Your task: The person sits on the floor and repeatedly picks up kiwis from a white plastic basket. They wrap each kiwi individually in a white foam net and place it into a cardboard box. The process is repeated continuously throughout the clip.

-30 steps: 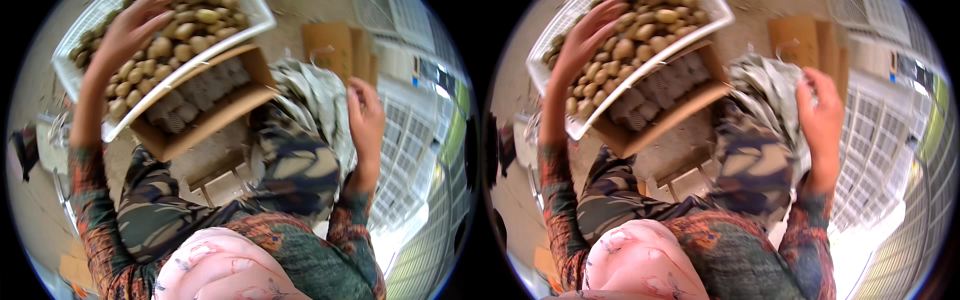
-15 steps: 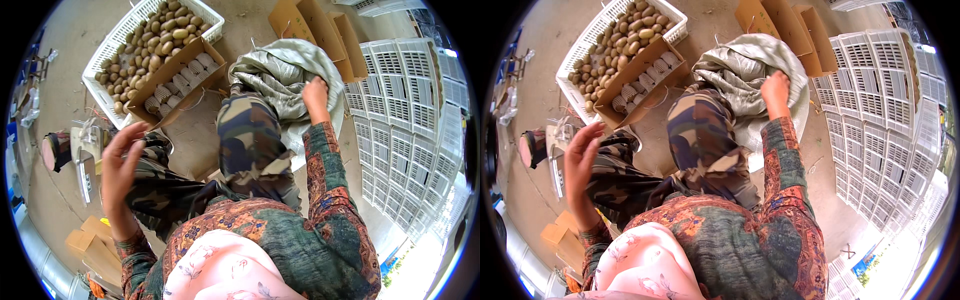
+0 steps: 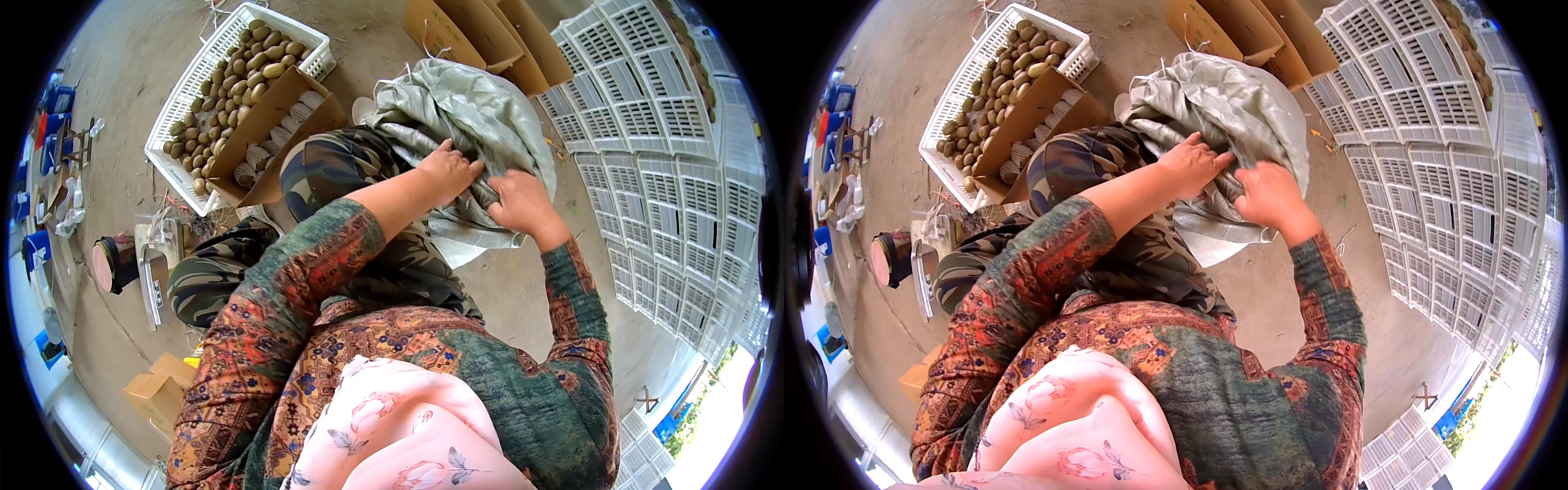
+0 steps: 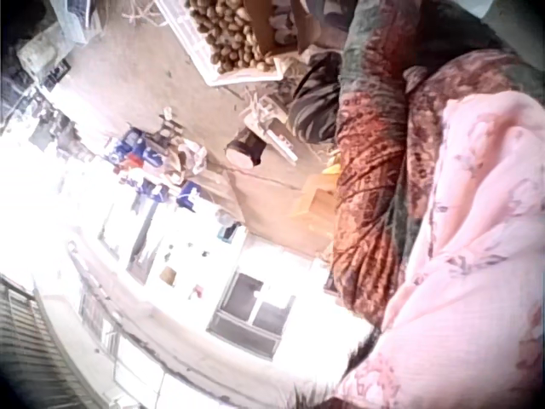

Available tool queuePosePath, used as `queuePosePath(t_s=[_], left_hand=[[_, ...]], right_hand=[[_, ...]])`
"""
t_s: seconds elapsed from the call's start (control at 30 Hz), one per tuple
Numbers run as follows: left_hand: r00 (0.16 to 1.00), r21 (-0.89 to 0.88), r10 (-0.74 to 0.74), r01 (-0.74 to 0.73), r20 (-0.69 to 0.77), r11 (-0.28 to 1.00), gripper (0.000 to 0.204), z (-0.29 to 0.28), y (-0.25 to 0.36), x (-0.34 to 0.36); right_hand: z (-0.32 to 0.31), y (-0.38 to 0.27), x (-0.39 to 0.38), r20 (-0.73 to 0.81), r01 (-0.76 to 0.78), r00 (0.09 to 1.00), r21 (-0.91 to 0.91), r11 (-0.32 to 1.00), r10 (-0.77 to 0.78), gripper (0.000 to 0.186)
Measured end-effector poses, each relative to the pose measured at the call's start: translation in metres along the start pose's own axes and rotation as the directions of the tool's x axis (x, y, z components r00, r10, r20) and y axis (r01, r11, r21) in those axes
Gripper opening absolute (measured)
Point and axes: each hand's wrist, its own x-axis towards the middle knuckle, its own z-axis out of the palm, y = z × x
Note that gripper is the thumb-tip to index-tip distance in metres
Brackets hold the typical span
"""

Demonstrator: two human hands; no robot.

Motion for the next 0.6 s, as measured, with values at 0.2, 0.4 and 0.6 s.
queuePosePath(t_s=[0.2, 0.4, 0.6], left_hand=[[0.951, 0.036, 0.284, -0.290, 0.120, 0.956, 0.009, 0.018, 0.036, -0.019], [0.956, -0.058, 0.236, -0.230, 0.174, 0.972, 0.016, 0.020, 0.062, -0.041], [0.969, -0.105, 0.207, -0.194, 0.134, 0.975, 0.016, 0.019, 0.051, -0.050]], right_hand=[[0.020, 0.010, 0.019, 0.201, -0.326, 0.933, 0.823, 0.465, 0.298, 0.033], [0.127, 0.061, 0.115, -0.218, -0.117, 0.951, 0.395, 0.911, 0.217, 0.055], [0.130, -0.007, 0.138, 0.657, 0.028, 0.754, -0.075, 0.997, 0.029, 0.067]])
